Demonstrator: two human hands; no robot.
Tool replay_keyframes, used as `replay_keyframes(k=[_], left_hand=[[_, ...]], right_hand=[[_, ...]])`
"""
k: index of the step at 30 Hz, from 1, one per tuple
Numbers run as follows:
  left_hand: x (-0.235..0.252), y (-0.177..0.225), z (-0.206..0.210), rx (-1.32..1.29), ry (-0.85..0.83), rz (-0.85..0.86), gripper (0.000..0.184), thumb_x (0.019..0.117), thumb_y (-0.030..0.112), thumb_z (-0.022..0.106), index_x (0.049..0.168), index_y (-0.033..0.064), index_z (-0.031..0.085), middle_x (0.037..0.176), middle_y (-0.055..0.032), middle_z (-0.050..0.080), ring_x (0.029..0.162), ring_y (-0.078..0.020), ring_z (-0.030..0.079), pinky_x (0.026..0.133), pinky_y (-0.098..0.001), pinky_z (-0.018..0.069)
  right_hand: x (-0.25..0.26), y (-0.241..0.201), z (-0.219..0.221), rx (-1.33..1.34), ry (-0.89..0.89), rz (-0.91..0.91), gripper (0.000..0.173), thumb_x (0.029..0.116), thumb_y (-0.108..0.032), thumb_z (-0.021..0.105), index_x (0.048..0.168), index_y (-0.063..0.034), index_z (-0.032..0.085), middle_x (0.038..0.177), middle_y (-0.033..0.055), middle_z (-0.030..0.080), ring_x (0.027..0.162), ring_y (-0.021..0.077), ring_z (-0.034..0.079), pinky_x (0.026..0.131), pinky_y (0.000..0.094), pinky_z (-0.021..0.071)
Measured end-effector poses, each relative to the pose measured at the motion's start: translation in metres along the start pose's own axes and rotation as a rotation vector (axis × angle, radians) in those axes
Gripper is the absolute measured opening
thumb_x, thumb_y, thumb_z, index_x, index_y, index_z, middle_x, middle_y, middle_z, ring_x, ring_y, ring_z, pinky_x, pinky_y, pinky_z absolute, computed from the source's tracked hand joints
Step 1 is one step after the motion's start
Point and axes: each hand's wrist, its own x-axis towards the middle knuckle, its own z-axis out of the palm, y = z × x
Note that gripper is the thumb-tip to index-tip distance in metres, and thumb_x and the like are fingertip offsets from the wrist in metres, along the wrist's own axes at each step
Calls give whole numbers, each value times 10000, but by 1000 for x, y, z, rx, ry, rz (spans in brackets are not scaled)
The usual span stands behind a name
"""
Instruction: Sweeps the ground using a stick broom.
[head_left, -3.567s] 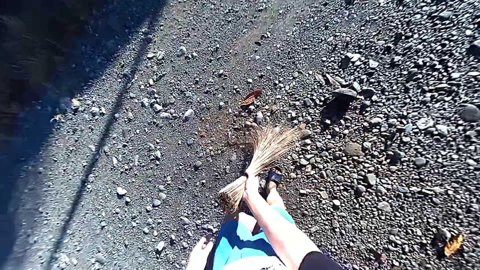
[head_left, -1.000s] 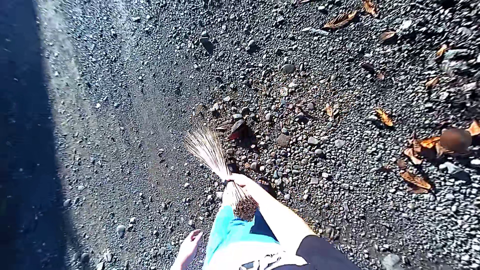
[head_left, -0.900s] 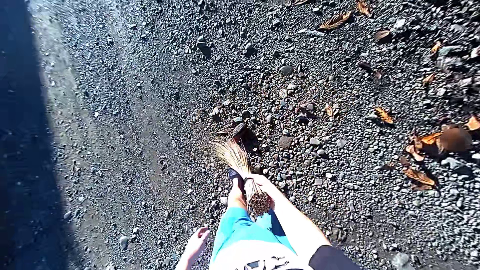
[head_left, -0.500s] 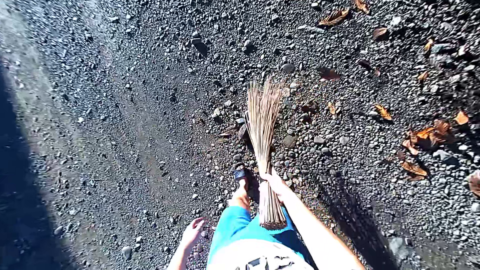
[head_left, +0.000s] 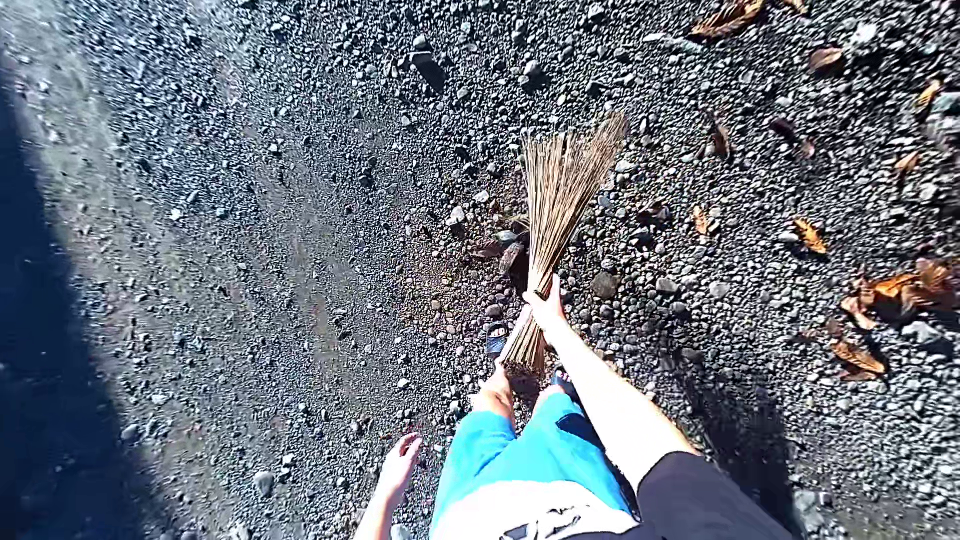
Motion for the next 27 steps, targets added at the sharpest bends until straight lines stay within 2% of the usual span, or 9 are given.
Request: replay_keyframes(k=[4, 7, 9, 11, 14, 18, 22, 25, 27], left_hand=[[6, -9, 7, 86, -63, -75, 424, 1087, 213, 536, 1435, -28, 518, 1418, -269, 562, 1263, -374, 582, 1071, -504, 446], [15, 3, 6, 129, -79, -54, 421, 1088, 229, 534, 1429, -17, 526, 1383, -261, 589, 1226, -367, 606, 1051, -500, 464], [18, 23, 5, 106, -62, -9, 423, 1086, 218, 535, 1438, -16, 519, 1395, -258, 585, 1229, -364, 615, 1052, -501, 478], [15, 47, 4, 70, -39, 29, 421, 1088, 207, 528, 1443, -18, 507, 1400, -258, 579, 1233, -353, 611, 1051, -495, 477], [8, 71, 8, 43, -13, 65, 403, 1096, 198, 503, 1436, -18, 510, 1342, -255, 604, 1168, -318, 626, 998, -466, 495], [4, 76, 15, 112, -27, 39, 404, 1091, 197, 520, 1430, -22, 518, 1411, -258, 570, 1239, -348, 607, 1055, -487, 472], [9, 74, 31, 182, -4, -3, 412, 1084, 215, 540, 1424, -17, 535, 1398, -270, 579, 1257, -382, 591, 1068, -520, 448], [1, 94, 52, 158, 18, -20, 417, 1083, 225, 544, 1427, -10, 534, 1403, -260, 580, 1271, -375, 582, 1072, -521, 444], [-9, 112, 69, 152, 23, -11, 415, 1086, 222, 535, 1432, -7, 528, 1400, -255, 582, 1250, -364, 593, 1056, -509, 457]], right_hand=[[-57, -6, -4, 135, -113, 66, 983, 986, -51, 591, 1637, -221, -126, 1578, 254, 321, 1133, 275, 623, 897, 423, 556], [-69, -25, -38, 222, -233, 237, 722, 1059, -104, 458, 1652, -194, 54, 1155, 192, 598, 725, 239, 655, 637, 402, 584], [-44, -41, -62, 234, -318, 312, 513, 1101, -162, 377, 1584, -137, 207, 963, 141, 620, 682, 225, 649, 607, 378, 578], [-4, -43, -75, 113, -187, 250, 428, 1079, -143, 466, 1488, -46, 385, 1044, 146, 642, 816, 205, 667, 718, 356, 581], [21, -37, -76, 35, 54, 88, 710, 1021, -70, 599, 1605, -1, 203, 1533, 279, 420, 1365, 330, 494, 1130, 442, 406], [-18, -23, -83, 120, 70, 69, 911, 1008, -47, 578, 1649, -186, -54, 1619, 248, 279, 1307, 312, 534, 1012, 433, 502], [-36, -28, -140, 47, -141, 198, 745, 1048, -94, 507, 1651, -133, 70, 1543, 242, 410, 1246, 291, 574, 1004, 436, 497], [17, -40, -163, -8, -148, 210, 613, 1045, -115, 521, 1591, -43, 252, 1316, 219, 570, 1037, 254, 645, 860, 411, 556], [47, -56, -170, -3, -59, 166, 694, 1030, -78, 574, 1611, -11, 200, 1520, 260, 443, 1305, 304, 545, 1072, 433, 461]])
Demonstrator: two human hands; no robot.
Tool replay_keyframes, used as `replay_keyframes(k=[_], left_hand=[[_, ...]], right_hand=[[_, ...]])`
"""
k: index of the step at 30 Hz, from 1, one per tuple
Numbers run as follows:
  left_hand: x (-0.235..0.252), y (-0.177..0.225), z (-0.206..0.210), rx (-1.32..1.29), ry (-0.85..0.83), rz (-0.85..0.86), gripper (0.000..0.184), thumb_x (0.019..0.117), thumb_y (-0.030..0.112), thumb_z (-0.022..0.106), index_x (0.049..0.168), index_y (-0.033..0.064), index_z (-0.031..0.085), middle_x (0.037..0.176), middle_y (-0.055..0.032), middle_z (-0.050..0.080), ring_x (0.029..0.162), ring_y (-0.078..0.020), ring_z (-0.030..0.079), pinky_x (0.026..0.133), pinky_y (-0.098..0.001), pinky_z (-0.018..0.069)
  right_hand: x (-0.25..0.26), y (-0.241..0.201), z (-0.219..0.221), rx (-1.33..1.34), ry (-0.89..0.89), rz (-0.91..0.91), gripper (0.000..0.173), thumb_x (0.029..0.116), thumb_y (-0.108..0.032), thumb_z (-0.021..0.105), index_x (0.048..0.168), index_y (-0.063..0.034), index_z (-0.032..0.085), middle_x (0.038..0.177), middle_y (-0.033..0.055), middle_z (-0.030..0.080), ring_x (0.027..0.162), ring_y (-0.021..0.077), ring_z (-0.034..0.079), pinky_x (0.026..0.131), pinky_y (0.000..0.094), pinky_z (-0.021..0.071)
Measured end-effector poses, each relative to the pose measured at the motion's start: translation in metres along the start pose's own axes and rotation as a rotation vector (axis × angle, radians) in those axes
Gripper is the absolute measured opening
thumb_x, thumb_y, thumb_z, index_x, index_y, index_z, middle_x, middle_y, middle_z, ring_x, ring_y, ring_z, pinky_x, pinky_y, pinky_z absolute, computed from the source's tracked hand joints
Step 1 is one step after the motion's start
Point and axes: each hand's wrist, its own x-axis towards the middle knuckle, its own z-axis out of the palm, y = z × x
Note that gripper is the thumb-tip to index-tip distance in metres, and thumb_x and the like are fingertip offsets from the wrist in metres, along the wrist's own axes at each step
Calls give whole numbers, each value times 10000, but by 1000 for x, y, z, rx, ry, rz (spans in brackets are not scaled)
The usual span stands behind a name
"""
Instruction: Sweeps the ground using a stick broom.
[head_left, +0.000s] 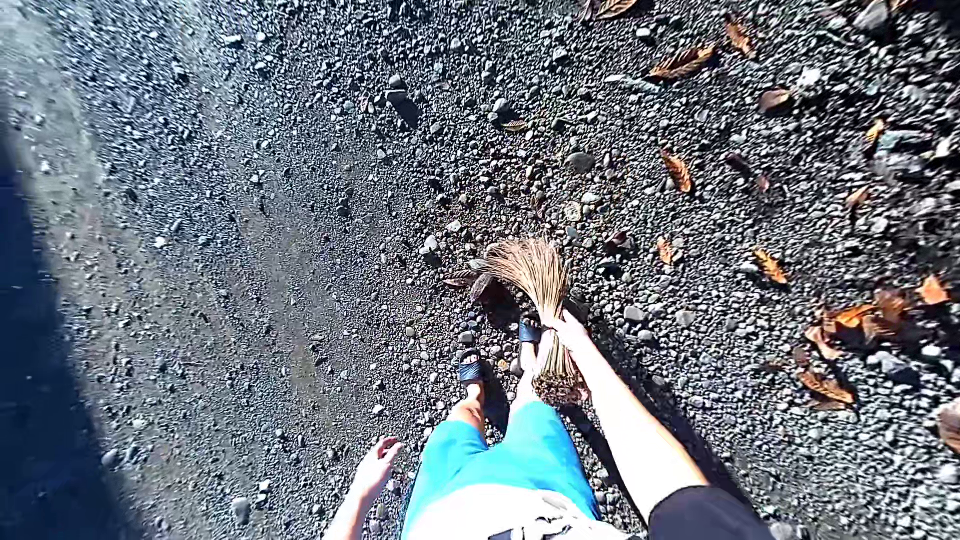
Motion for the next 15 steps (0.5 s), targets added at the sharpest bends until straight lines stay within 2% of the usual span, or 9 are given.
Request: replay_keyframes(k=[1, 3, 4, 7, 8, 10, 11, 12, 15], left_hand=[[-6, 12, 6, 1, -1, 6, 416, 1087, 221, 532, 1438, -4, 526, 1397, -258, 583, 1241, -366, 595, 1050, -511, 456], [-11, 35, 17, -9, -9, 23, 414, 1090, 219, 526, 1442, 2, 523, 1393, -259, 585, 1229, -366, 604, 1038, -512, 466], [-13, 41, 24, -25, -18, 36, 412, 1089, 208, 525, 1440, -9, 517, 1391, -261, 584, 1225, -360, 610, 1043, -500, 473], [-13, 59, 45, -39, -39, 38, 422, 1087, 206, 530, 1442, -21, 510, 1396, -266, 580, 1238, -352, 604, 1063, -486, 460], [-13, 64, 51, -41, -44, 35, 425, 1086, 212, 534, 1442, -18, 512, 1388, -263, 586, 1228, -345, 603, 1052, -481, 456], [-16, 71, 61, -43, -70, 39, 432, 1086, 217, 533, 1448, -18, 505, 1406, -259, 578, 1267, -351, 594, 1086, -488, 452], [-19, 73, 64, -40, -79, 39, 437, 1088, 219, 529, 1455, -15, 499, 1417, -257, 572, 1283, -355, 588, 1099, -490, 447], [-22, 77, 66, -36, -79, 44, 435, 1088, 219, 527, 1455, -13, 501, 1417, -257, 572, 1283, -356, 588, 1099, -493, 445], [-29, 82, 69, -74, -44, 55, 425, 1085, 207, 531, 1446, -16, 511, 1417, -255, 571, 1272, -349, 596, 1095, -482, 453]], right_hand=[[6, -6, -4, 33, 46, -42, 737, 1017, -62, 590, 1621, -19, 169, 1542, 269, 413, 1311, 314, 541, 1068, 432, 465], [5, -16, -9, 82, 91, -120, 788, 1010, -54, 592, 1637, -71, 114, 1487, 279, 442, 1126, 295, 627, 907, 414, 549], [-3, -18, -11, 90, 78, -150, 834, 1008, -43, 584, 1644, -108, 48, 1517, 274, 407, 1125, 286, 627, 893, 404, 555], [-31, -21, -20, 53, -61, -135, 941, 1003, -64, 567, 1641, -194, -113, 1630, 251, 254, 1300, 301, 545, 1008, 439, 512], [-40, -23, -23, 30, -134, -89, 922, 1012, -92, 551, 1642, -205, -112, 1621, 244, 276, 1280, 289, 557, 998, 442, 517], [-53, -27, -31, -31, -317, 52, 839, 1038, -132, 501, 1648, -234, -66, 1495, 207, 433, 1079, 225, 626, 870, 398, 553], [-53, -25, -30, -55, -404, 121, 796, 1044, -136, 486, 1650, -236, -20, 1336, 178, 526, 920, 198, 640, 760, 375, 563], [-49, -23, -25, -90, -487, 185, 746, 1053, -127, 476, 1647, -219, 34, 1244, 168, 562, 838, 204, 639, 704, 378, 564], [-21, -18, 2, -299, -628, 248, 536, 1051, -104, 519, 1548, -87, 322, 1251, 182, 581, 944, 231, 631, 816, 415, 550]])
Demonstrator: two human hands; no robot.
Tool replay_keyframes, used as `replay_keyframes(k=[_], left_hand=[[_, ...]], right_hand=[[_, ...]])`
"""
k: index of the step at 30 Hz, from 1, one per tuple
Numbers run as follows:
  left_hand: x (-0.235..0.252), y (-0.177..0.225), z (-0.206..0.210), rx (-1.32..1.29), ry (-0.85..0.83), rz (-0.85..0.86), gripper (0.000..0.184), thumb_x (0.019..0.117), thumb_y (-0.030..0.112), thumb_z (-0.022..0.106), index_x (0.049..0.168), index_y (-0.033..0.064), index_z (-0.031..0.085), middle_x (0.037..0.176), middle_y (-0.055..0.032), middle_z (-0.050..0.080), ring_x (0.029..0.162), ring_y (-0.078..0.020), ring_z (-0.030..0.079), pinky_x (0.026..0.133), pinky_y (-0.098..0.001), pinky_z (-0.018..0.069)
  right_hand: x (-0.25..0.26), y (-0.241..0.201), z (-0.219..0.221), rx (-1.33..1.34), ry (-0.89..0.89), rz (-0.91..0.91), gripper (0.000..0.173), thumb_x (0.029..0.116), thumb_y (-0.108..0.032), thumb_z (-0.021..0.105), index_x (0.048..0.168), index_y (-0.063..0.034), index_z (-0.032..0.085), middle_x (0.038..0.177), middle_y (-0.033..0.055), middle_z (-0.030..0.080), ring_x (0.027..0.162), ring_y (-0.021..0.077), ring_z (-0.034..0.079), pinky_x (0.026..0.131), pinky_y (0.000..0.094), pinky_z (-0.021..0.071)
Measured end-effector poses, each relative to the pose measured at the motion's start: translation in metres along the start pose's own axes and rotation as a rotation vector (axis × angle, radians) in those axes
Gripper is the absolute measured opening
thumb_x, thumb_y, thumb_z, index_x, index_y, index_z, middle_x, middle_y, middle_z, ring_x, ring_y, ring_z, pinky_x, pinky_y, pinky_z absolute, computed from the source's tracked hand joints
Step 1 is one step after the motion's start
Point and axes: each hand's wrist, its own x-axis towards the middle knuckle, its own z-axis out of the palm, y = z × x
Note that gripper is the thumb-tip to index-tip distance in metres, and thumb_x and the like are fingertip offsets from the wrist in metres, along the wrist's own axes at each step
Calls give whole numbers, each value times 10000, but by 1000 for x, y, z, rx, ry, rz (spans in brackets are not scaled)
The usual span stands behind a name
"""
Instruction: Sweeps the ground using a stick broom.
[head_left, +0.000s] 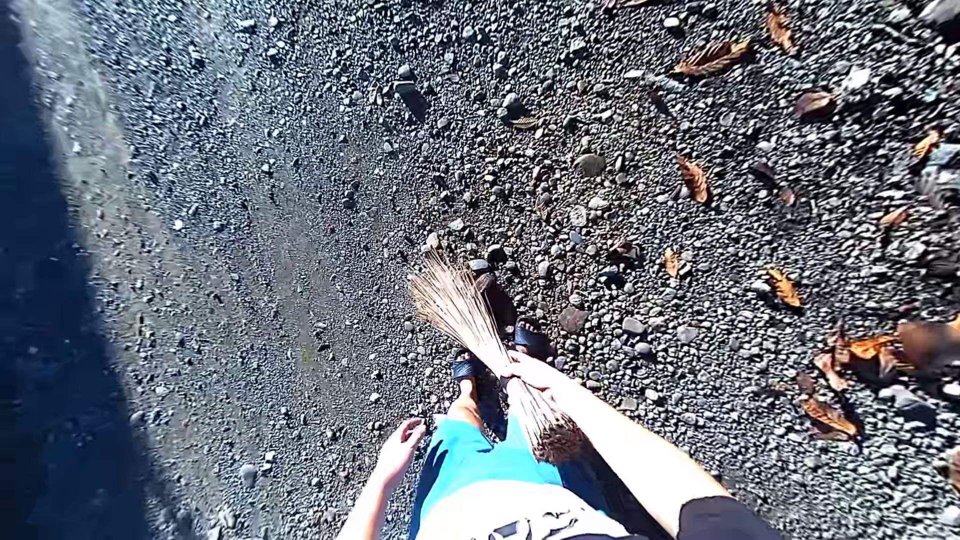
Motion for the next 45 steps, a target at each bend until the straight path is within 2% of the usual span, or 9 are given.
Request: replay_keyframes(k=[2, 6, 13, 20, 23, 26, 35, 41, 45], left_hand=[[-6, -1, 1, -17, 21, -18, 426, 1089, 213, 522, 1451, -12, 508, 1426, -249, 567, 1277, -343, 593, 1100, -476, 449], [-15, -15, 5, -24, 43, -77, 423, 1091, 220, 520, 1449, -5, 515, 1418, -252, 572, 1270, -355, 592, 1080, -499, 453], [-9, -27, 16, -2, 29, -127, 418, 1089, 235, 528, 1434, 0, 534, 1398, -250, 587, 1250, -353, 599, 1069, -500, 452], [-7, 12, 11, -63, 40, -16, 410, 1089, 209, 518, 1439, -5, 517, 1389, -233, 591, 1204, -308, 625, 1035, -464, 488], [-11, 9, 7, -107, 88, -18, 394, 1090, 206, 513, 1427, 4, 531, 1360, -231, 605, 1181, -301, 624, 1001, -463, 493], [-13, -9, 8, -61, 103, -69, 408, 1085, 218, 534, 1425, -7, 539, 1388, -249, 588, 1227, -339, 605, 1049, -486, 464], [-11, -1, 30, -46, 92, -84, 423, 1087, 235, 535, 1432, -9, 527, 1407, -241, 582, 1239, -343, 606, 1060, -493, 461], [-20, 31, 31, 1, 66, -20, 427, 1092, 244, 516, 1447, 5, 520, 1403, -233, 590, 1253, -337, 606, 1081, -488, 457], [-36, 24, 26, -44, 136, -5, 414, 1086, 230, 527, 1432, 2, 535, 1374, -234, 606, 1223, -319, 618, 1058, -476, 468]], right_hand=[[25, -10, 1, -10, 109, -25, 475, 1028, -95, 575, 1473, -32, 422, 1253, 187, 598, 1006, 221, 630, 878, 395, 533], [38, -34, -13, 197, 339, -209, 687, 1031, -76, 580, 1608, -26, 212, 1511, 258, 451, 1282, 293, 563, 1049, 412, 481], [-5, -26, 6, 194, 268, -205, 821, 1027, -143, 559, 1641, -200, 17, 1475, 246, 443, 1056, 285, 652, 849, 455, 570], [21, -30, -3, 79, 107, -35, 394, 1056, -100, 513, 1429, -3, 434, 1111, 156, 613, 848, 184, 631, 760, 356, 552], [1, -27, -35, 248, 322, -70, 457, 1075, -130, 497, 1490, 29, 388, 1225, 212, 605, 972, 226, 637, 862, 377, 541], [-33, -19, -68, 351, 369, -139, 351, 1102, -167, 410, 1403, 12, 427, 971, 152, 628, 745, 212, 657, 677, 375, 581], [-98, -14, -60, 195, 63, 10, 616, 1084, -178, 418, 1607, -232, 98, 990, 144, 605, 664, 244, 648, 590, 411, 583], [32, -3, -22, -264, -48, 16, 482, 1030, -165, 598, 1447, 23, 447, 1304, 230, 579, 1137, 272, 586, 992, 439, 467], [32, -14, -32, -153, 210, -121, 658, 974, -74, 662, 1535, 16, 329, 1455, 277, 497, 1309, 344, 546, 1094, 470, 446]])
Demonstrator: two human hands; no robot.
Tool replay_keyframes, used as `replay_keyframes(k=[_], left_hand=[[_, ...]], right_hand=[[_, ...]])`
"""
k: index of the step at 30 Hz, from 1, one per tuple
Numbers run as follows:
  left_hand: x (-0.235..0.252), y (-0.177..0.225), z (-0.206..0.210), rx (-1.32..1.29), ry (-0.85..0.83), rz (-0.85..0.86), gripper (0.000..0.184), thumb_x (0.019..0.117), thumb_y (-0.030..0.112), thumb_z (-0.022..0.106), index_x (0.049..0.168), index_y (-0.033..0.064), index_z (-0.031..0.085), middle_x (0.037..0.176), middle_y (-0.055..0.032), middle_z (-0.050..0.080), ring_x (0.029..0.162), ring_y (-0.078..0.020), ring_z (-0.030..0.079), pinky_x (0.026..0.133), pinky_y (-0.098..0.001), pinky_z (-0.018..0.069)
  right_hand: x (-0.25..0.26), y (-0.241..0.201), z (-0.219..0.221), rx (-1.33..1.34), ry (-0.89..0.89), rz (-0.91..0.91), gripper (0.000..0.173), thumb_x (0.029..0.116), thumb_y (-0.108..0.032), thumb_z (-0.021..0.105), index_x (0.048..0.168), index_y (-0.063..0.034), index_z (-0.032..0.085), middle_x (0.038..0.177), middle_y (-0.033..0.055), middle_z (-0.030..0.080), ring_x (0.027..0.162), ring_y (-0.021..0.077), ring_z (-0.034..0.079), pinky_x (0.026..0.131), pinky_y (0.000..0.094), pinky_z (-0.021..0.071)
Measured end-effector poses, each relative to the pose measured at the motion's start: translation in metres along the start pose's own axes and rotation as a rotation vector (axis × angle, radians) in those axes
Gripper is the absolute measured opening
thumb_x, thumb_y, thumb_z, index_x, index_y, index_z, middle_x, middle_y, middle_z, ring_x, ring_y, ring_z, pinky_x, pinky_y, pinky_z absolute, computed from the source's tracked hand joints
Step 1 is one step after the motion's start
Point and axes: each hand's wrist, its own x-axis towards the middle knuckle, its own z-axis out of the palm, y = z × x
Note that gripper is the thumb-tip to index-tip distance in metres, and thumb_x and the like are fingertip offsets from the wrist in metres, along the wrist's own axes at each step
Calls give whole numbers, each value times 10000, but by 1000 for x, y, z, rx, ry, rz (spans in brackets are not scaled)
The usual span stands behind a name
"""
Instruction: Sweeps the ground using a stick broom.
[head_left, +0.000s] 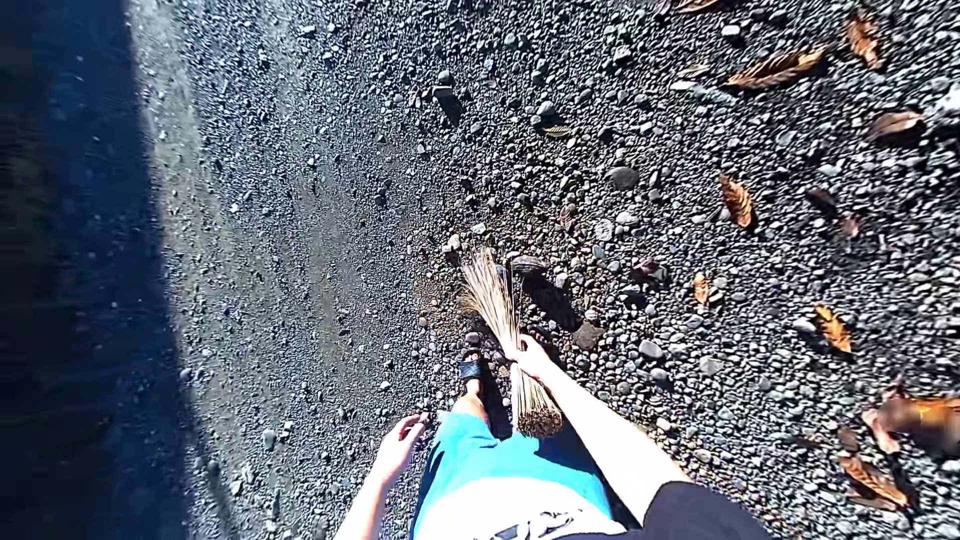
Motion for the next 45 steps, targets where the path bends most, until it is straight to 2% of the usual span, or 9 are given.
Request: replay_keyframes(k=[9, 15, 19, 25, 30, 33, 37, 41, 45], left_hand=[[4, -48, 15, 63, -66, -151, 423, 1081, 235, 548, 1422, -15, 536, 1404, -258, 580, 1254, -367, 599, 1078, -504, 452], [8, 4, 3, 51, -46, -15, 417, 1087, 214, 526, 1432, -19, 519, 1327, -257, 620, 1164, -334, 634, 1014, -484, 488], [8, 22, -7, 68, -9, 43, 412, 1086, 205, 525, 1435, -13, 524, 1349, -257, 614, 1199, -340, 624, 1030, -487, 481], [10, 13, -8, 206, -44, -36, 421, 1082, 207, 540, 1433, -26, 524, 1360, -282, 600, 1224, -383, 610, 1055, -516, 461], [29, 49, -7, 428, -98, -10, 440, 1080, 268, 549, 1443, 19, 540, 1358, -258, 618, 1245, -382, 610, 1082, -536, 445], [30, 94, -3, 414, -67, 106, 423, 1087, 245, 530, 1446, 21, 531, 1325, -241, 636, 1199, -351, 632, 1044, -511, 476], [28, 130, 7, 418, -70, 145, 412, 1094, 229, 511, 1449, 19, 523, 1311, -246, 634, 1160, -338, 639, 1007, -502, 492], [59, 136, 13, 642, -191, 127, 427, 1087, 253, 532, 1436, 7, 537, 1354, -252, 622, 1235, -370, 620, 1069, -526, 462], [98, 172, 26, 924, -302, 129, 435, 1081, 295, 544, 1424, 28, 566, 1350, -246, 631, 1253, -391, 613, 1081, -558, 451]], right_hand=[[-49, -19, -15, 338, 55, -103, 745, 1034, -110, 532, 1624, -138, 78, 1465, 222, 451, 1059, 252, 648, 845, 420, 574], [-1, -50, -46, 482, -135, -4, 300, 1105, -200, 379, 1320, -17, 478, 915, 133, 635, 695, 204, 653, 642, 349, 579], [45, -76, -98, 428, 340, -161, 418, 1055, -135, 561, 1393, 100, 490, 1317, 300, 577, 1182, 335, 591, 1037, 452, 460], [0, -40, -81, 707, 438, -277, 865, 1005, -68, 578, 1621, -93, -30, 1579, 284, 305, 1315, 319, 513, 1032, 441, 489], [-26, -34, -125, 792, 151, -150, 337, 1100, -202, 355, 1362, -7, 436, 904, 153, 642, 683, 220, 657, 618, 365, 577], [-6, -39, -179, 568, 316, -117, 362, 1085, -186, 484, 1354, 48, 541, 1228, 208, 631, 1070, 239, 632, 951, 390, 505], [3, 7, -180, 662, 623, -182, 775, 997, -142, 655, 1598, -4, 186, 1523, 295, 422, 1364, 362, 496, 1121, 479, 421], [-79, 86, -169, 845, 724, -171, 803, 1002, -155, 633, 1634, -107, 141, 1484, 283, 457, 1206, 339, 597, 981, 485, 518], [-173, 171, -127, 1127, 780, -98, 633, 1012, -108, 433, 1595, -137, 189, 972, 172, 649, 656, 242, 677, 595, 406, 600]])
